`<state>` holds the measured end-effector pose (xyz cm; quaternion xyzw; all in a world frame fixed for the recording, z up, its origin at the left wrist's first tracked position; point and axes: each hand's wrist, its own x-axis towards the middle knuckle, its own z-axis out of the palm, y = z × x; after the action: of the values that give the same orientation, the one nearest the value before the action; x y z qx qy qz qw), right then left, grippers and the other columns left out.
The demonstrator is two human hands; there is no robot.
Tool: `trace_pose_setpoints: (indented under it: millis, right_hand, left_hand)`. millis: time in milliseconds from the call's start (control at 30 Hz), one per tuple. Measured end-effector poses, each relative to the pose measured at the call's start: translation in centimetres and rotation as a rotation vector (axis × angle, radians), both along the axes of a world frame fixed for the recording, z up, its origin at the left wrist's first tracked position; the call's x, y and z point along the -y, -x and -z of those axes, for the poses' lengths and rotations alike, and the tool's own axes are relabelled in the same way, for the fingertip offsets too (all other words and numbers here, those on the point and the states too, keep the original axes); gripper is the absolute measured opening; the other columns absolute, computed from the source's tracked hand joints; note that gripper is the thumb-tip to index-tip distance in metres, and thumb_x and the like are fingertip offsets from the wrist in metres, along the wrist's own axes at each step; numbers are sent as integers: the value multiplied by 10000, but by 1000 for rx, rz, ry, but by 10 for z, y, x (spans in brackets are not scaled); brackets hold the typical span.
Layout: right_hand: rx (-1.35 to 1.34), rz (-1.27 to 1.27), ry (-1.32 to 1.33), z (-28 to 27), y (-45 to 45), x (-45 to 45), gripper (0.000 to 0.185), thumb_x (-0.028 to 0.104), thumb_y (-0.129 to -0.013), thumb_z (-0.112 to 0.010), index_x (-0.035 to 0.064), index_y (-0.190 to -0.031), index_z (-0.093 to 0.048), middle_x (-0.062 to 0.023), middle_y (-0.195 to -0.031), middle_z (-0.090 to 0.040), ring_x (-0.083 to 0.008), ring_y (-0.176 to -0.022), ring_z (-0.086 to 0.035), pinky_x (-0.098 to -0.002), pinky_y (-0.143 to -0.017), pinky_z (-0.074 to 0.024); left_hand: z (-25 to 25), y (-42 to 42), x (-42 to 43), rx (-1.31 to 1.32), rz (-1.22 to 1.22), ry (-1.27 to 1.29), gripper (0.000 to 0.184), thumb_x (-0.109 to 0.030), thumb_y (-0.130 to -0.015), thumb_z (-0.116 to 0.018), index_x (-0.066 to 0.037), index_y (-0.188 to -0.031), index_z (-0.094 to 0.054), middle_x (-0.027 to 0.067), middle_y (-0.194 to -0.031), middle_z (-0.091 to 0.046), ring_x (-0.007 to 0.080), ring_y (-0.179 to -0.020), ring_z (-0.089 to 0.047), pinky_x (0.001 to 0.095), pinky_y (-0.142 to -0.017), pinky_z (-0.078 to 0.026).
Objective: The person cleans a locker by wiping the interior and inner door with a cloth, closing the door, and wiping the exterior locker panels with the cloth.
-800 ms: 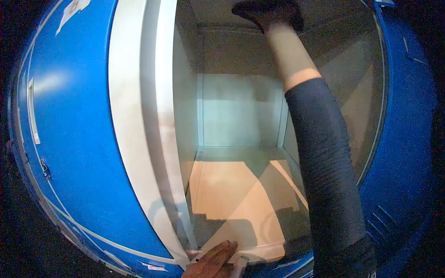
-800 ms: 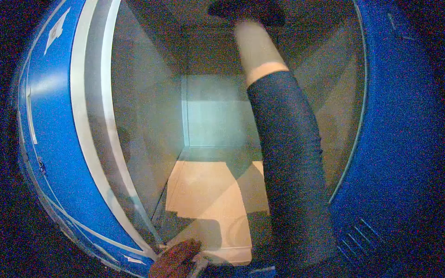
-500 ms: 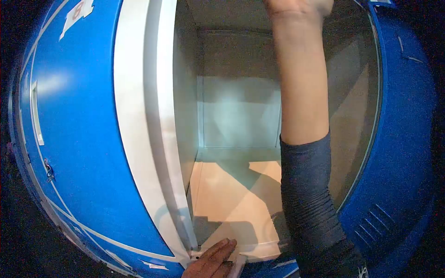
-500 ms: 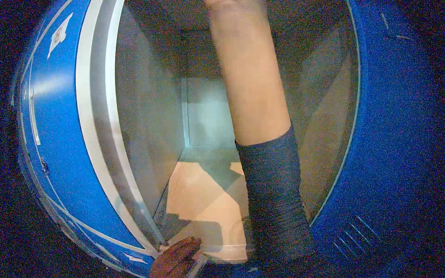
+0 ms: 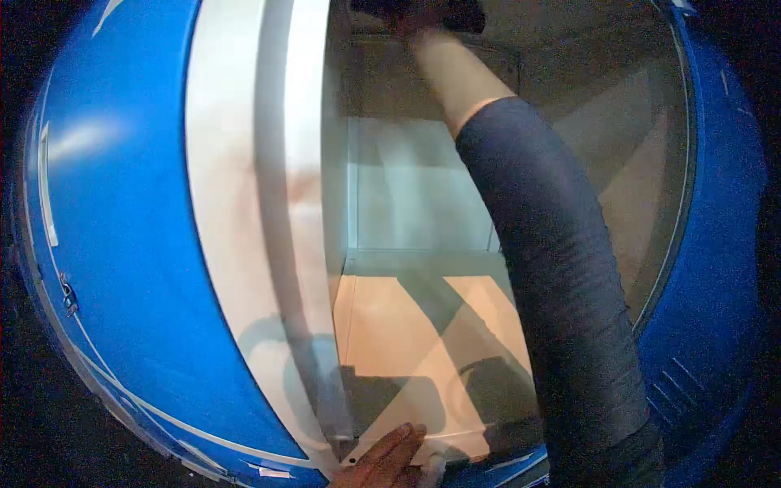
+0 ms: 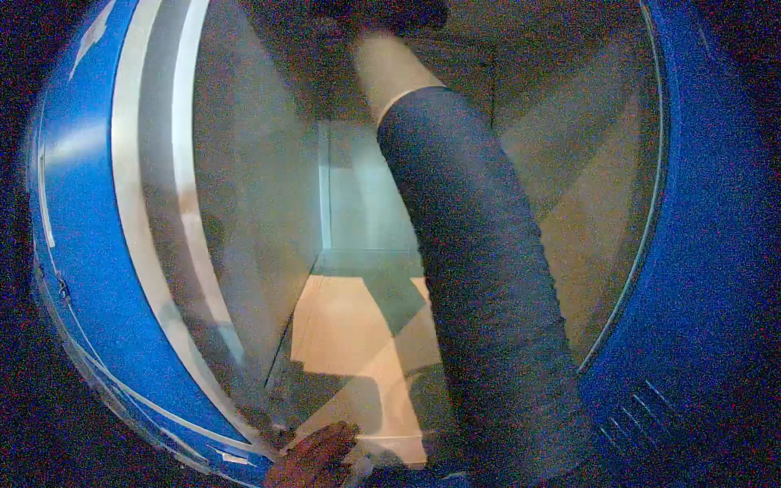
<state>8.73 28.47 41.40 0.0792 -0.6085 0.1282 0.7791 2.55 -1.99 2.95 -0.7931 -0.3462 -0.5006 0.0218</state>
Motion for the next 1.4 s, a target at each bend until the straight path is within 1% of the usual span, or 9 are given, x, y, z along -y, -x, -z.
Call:
trace_pose_setpoints:
  millis: [167, 267, 367, 467, 567, 667, 967, 1067, 1400]
  right_hand:
    - [3, 5, 44, -6, 6, 9, 567, 425, -934, -382, 88, -1388, -347, -104, -1403, -383, -296, -1237, -407, -440, -1018, -347]
    - [-23, -19, 63, -17, 5, 15, 559, 416, -934, -386, 87, -1384, -351, -105, -1397, -388, -295, -1231, -412, -438, -1012, -351]
    - [-58, -31, 65, -25, -4, 26, 552, 407, -933, -390, 86, -1380, -354, -106, -1391, -394, -293, -1225, -417, -435, -1006, -355]
    - [-108, -41, 68, -29, -19, 24, 545, 398, -933, -394, 85, -1376, -358, -107, -1385, -399, -291, -1219, -422, -433, -1000, -359]
    - [-129, -23, 61, -29, -40, 26, 538, 390, -932, -398, 83, -1373, -361, -108, -1379, -405, -290, -1213, -426, -430, -994, -363]
    - [-128, 3, 53, -29, -58, 25, 530, 381, -932, -402, 82, -1369, -364, -109, -1373, -410, -288, -1207, -431, -428, -988, -367]
    - [-17, 218, 103, -22, -124, -4, 509, 354, -930, -414, 79, -1357, -375, -112, -1356, -426, -284, -1189, -446, -421, -970, -378]
    - [26, 274, 138, -22, -134, -14, 502, 345, -930, -418, 77, -1353, -378, -113, -1350, -431, -282, -1183, -451, -418, -964, -382]
    - [-131, 226, 157, -31, -123, -7, 479, 315, -928, -431, 73, -1340, -389, -117, -1330, -449, -277, -1163, -467, -410, -944, -395]
  left_hand:
    - [10, 1, -7, -12, -26, -82, 259, 48, -845, -577, 65, -1102, -544, 195, -1215, -566, 359, -1115, -555, 395, -904, -483]
    - [9, 0, -2, 79, -15, 133, 280, 45, -818, -574, 64, -1096, -549, 210, -1213, -560, 379, -1115, -550, 429, -926, -462]
    - [43, 15, -27, -133, 55, 18, 271, -130, -862, -584, -74, -1127, -565, 193, -1267, -537, 402, -1170, -513, 516, -1006, -391]
    - [-4, -2, 4, 10, 8, -21, 360, 19, -743, -595, 63, -1098, -553, 230, -1222, -544, 397, -1148, -519, 456, -971, -418]
    - [4, 2, 1, -86, -9, 28, 453, 3, -657, -604, 61, -1104, -556, 248, -1258, -513, 406, -1191, -479, 468, -1006, -377]
    - [0, 4, 2, -77, 27, 43, 496, -4, -631, -611, 62, -1119, -551, 245, -1296, -488, 403, -1211, -459, 467, -1014, -367]
    - [5, 2, 1, -24, -1, 133, 362, -48, -805, -541, 58, -1151, -527, 244, -1285, -502, 412, -1194, -480, 463, -998, -382]
    - [1, 0, 1, -33, 5, 4, 333, -48, -844, -526, 50, -1163, -521, 246, -1271, -511, 412, -1180, -492, 464, -985, -395]
    - [-4, 5, 9, -6, 28, 32, 411, -19, -761, -581, 48, -1162, -524, 247, -1281, -496, 414, -1181, -483, 477, -987, -390]
